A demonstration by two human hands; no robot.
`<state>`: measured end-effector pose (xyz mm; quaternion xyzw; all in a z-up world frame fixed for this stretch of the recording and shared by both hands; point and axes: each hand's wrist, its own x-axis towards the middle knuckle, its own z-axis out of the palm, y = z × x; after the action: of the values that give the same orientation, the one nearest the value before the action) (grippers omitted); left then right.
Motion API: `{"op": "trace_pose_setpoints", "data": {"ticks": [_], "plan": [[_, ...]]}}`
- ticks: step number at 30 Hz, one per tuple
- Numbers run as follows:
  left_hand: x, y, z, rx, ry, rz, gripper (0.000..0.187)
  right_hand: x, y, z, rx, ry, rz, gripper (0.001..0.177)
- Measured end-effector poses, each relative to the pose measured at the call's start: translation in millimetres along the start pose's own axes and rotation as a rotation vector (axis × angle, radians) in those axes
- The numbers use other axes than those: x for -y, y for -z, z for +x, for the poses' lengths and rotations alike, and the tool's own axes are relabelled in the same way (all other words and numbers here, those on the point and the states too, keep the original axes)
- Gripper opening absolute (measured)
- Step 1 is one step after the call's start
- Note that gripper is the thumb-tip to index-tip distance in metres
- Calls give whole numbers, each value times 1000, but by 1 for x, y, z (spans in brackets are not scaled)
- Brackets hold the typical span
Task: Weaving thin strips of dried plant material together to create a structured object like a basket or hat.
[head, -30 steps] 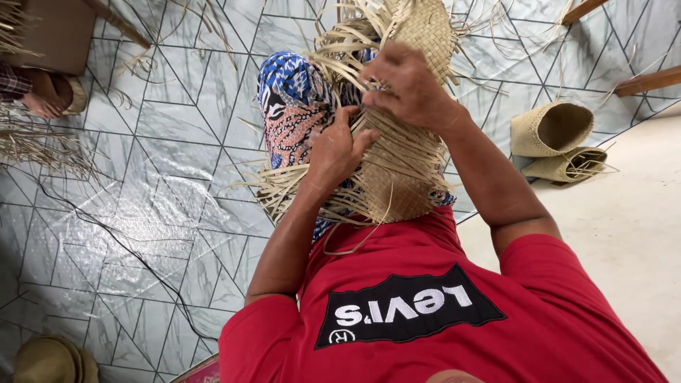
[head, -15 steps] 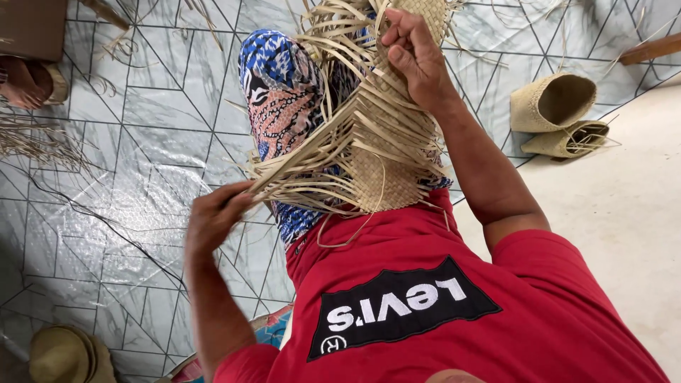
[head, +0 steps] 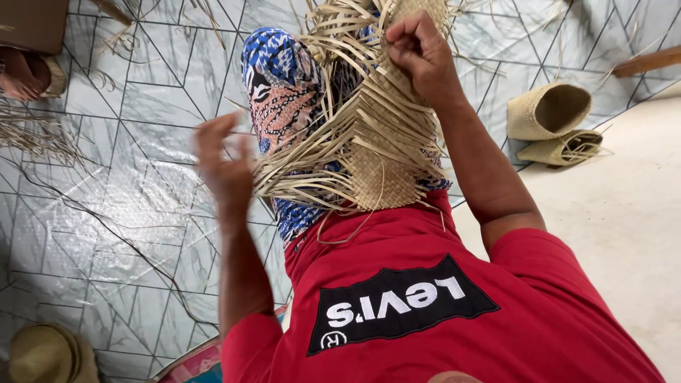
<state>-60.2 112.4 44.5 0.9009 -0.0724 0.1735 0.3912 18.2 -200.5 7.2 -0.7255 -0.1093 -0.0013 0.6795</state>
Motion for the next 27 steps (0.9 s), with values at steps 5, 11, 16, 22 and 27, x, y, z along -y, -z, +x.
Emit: {"op": "trace_pose_setpoints", "data": {"ticks": [5,11,16,22,27], "plan": [[-60,-97,40,478,331,-276,33,-4,-7,3,28,145,-203,16],[-36,-160,68,762,751,-382,39,-4,-7,4,18,469,-836,2],[-44,-160,58,541,683,-509,38,-2,-8,2,-27,511,-1156,1],[-51,-165,44,315,386,-395,15,-6,3,8,99,198,-651,11],[-65,-159,44,47,-114,-136,23,2,7,10,144,174,-496,16]]}}
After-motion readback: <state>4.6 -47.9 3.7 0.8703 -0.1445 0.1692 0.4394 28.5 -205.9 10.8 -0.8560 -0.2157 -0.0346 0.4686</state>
